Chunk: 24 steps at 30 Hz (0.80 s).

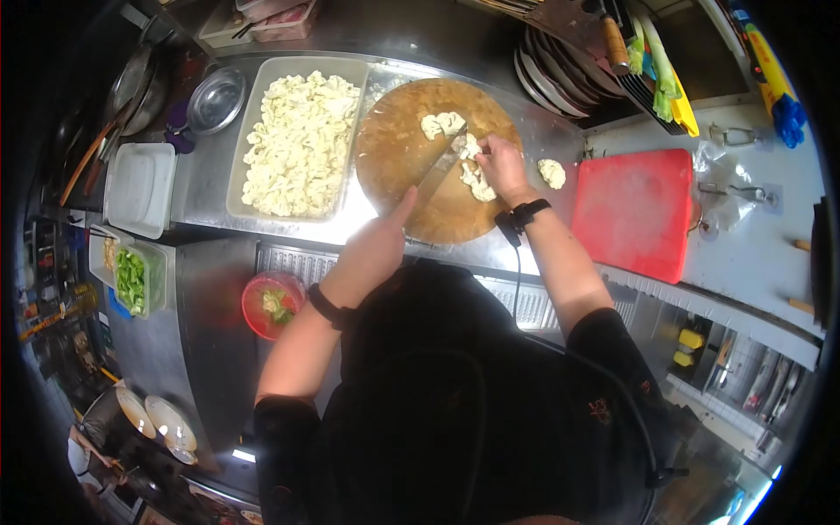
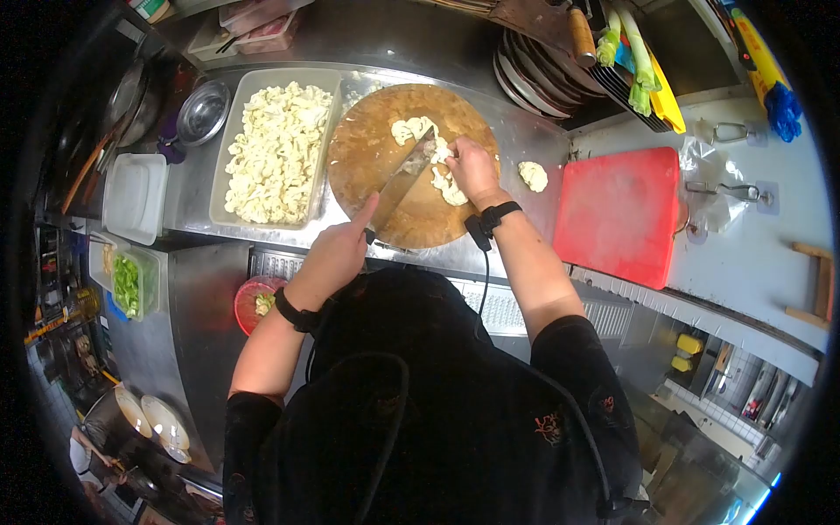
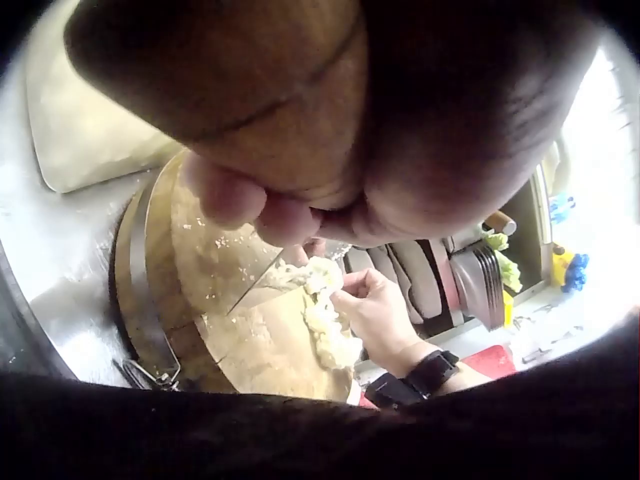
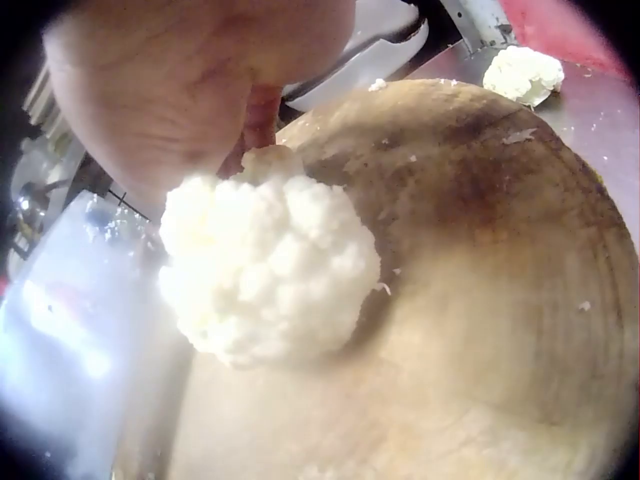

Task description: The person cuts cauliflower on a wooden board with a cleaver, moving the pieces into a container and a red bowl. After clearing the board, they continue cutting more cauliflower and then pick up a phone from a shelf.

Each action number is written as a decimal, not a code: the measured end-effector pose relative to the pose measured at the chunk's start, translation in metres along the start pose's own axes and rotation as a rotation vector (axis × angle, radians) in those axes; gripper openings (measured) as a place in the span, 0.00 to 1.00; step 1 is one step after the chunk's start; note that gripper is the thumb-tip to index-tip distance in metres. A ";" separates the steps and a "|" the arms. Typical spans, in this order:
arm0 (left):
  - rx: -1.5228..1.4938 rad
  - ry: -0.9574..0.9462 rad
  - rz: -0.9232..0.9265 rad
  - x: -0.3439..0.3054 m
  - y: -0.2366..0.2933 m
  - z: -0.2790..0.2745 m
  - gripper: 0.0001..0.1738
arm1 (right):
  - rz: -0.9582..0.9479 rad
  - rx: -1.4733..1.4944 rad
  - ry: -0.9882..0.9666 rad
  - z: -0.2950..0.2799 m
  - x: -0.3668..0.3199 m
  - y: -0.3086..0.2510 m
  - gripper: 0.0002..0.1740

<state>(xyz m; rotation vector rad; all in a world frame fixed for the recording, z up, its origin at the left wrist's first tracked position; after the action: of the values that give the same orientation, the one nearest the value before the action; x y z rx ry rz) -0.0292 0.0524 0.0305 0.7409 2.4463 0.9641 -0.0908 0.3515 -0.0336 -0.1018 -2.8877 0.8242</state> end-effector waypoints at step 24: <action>0.082 0.131 0.036 -0.022 -0.009 -0.018 0.41 | -0.036 -0.041 -0.195 -0.006 0.010 -0.042 0.18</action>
<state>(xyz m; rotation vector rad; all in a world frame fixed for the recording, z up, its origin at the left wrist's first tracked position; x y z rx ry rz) -0.0251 0.0251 0.0402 0.7738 2.6084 0.9583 -0.1006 0.3201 -0.0056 0.0283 -3.0785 0.8114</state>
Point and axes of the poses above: each hand's wrist, its own x-axis towards the middle knuckle, its own z-axis out of the palm, y = z × x, the point moved 6 cm from there along x, towards the middle knuckle
